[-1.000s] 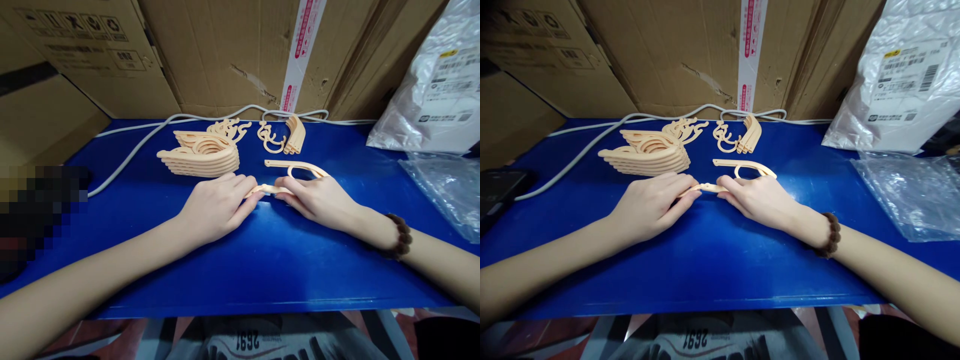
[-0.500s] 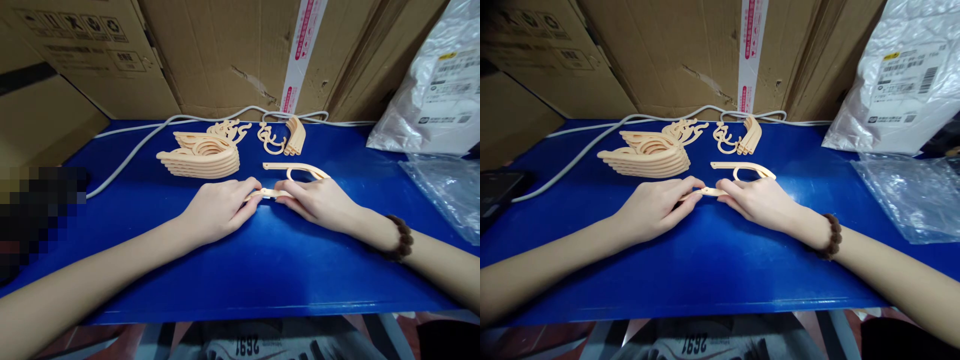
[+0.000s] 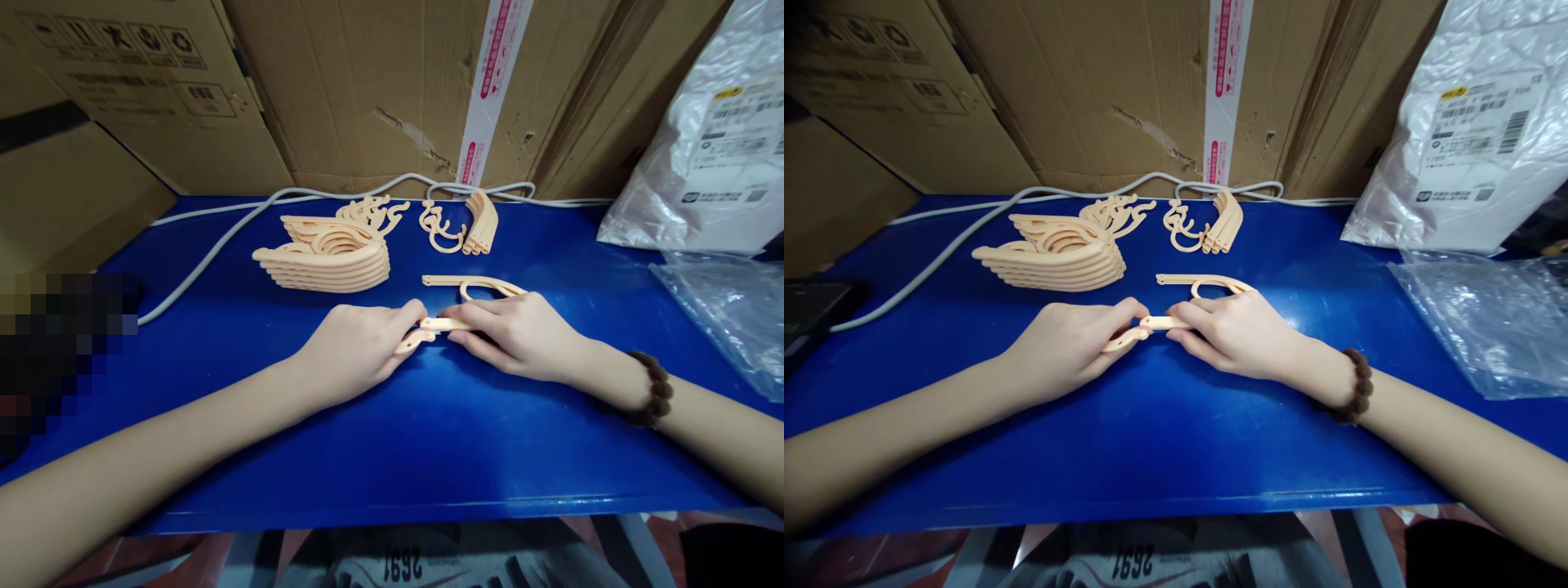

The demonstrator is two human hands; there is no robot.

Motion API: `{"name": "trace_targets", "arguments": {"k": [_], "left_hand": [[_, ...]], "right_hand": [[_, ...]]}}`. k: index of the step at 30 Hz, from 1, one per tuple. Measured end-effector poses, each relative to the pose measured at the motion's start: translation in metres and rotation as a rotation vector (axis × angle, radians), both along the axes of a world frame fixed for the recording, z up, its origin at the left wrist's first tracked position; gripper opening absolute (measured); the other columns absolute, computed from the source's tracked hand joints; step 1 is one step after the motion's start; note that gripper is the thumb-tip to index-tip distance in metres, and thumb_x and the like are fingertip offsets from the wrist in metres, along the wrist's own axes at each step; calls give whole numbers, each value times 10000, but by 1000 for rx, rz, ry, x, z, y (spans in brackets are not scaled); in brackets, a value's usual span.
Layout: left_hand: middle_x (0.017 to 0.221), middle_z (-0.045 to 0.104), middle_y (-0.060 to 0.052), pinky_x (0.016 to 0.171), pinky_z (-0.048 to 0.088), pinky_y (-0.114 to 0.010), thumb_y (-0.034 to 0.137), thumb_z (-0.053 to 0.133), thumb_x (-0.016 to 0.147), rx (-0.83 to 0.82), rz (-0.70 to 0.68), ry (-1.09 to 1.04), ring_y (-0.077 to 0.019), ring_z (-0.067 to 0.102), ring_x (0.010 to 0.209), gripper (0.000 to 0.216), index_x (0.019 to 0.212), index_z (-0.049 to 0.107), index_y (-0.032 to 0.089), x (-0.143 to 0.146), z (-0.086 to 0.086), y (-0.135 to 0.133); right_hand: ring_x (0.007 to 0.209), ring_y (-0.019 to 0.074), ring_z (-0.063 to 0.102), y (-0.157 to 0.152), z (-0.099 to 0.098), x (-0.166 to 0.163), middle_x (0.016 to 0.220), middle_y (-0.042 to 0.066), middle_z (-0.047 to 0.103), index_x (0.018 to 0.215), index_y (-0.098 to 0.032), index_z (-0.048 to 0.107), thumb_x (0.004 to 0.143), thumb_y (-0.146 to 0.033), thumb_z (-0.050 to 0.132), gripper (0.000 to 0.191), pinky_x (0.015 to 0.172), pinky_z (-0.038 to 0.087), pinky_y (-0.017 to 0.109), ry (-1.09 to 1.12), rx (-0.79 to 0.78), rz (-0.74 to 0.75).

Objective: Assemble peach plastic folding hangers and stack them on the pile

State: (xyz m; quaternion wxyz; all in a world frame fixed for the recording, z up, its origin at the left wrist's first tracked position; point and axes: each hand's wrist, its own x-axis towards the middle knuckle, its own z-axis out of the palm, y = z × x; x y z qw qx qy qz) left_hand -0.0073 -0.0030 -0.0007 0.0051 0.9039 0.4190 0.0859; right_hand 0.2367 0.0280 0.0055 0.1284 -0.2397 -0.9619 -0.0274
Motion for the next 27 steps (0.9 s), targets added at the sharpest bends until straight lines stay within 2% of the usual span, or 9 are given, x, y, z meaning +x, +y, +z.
{"name": "trace_targets", "arguments": {"k": [5,10,13,20,27], "left_hand": [[730,685,15,495,233,-255,311,416,993,-25,35,-3,-183,654,633,194,1054,556,192,1,1,-1],[665,614,18,513,221,-260,373,395,972,8,133,-102,-167,575,580,265,832,549,208,2,3,-3],[650,581,6,524,220,-270,346,401,925,44,147,-110,-178,559,595,234,780,521,206,3,2,-3],[663,560,13,523,254,-275,296,340,981,44,134,-154,-165,551,596,257,817,513,200,1,1,-2],[789,657,3,571,328,-259,309,298,1051,81,129,-168,-170,649,741,296,939,548,198,3,3,-3]], "right_hand": [[689,144,655,0,0,-1,879,41,735,1072,-157,634,1043,-327,366,319,617,409,254,25,-7,7],[671,138,659,1,-1,0,942,48,746,1074,-160,607,1045,-339,369,299,577,391,257,25,0,0],[705,140,672,0,-1,1,964,37,740,1109,-179,604,1043,-351,379,291,589,397,263,9,-15,1],[687,136,662,-2,0,-1,896,27,722,1107,-163,610,1050,-342,357,315,553,371,265,-12,53,-14],[695,137,666,-2,1,-1,897,24,727,1099,-161,596,1055,-344,337,320,557,390,263,-3,35,-1]]}}
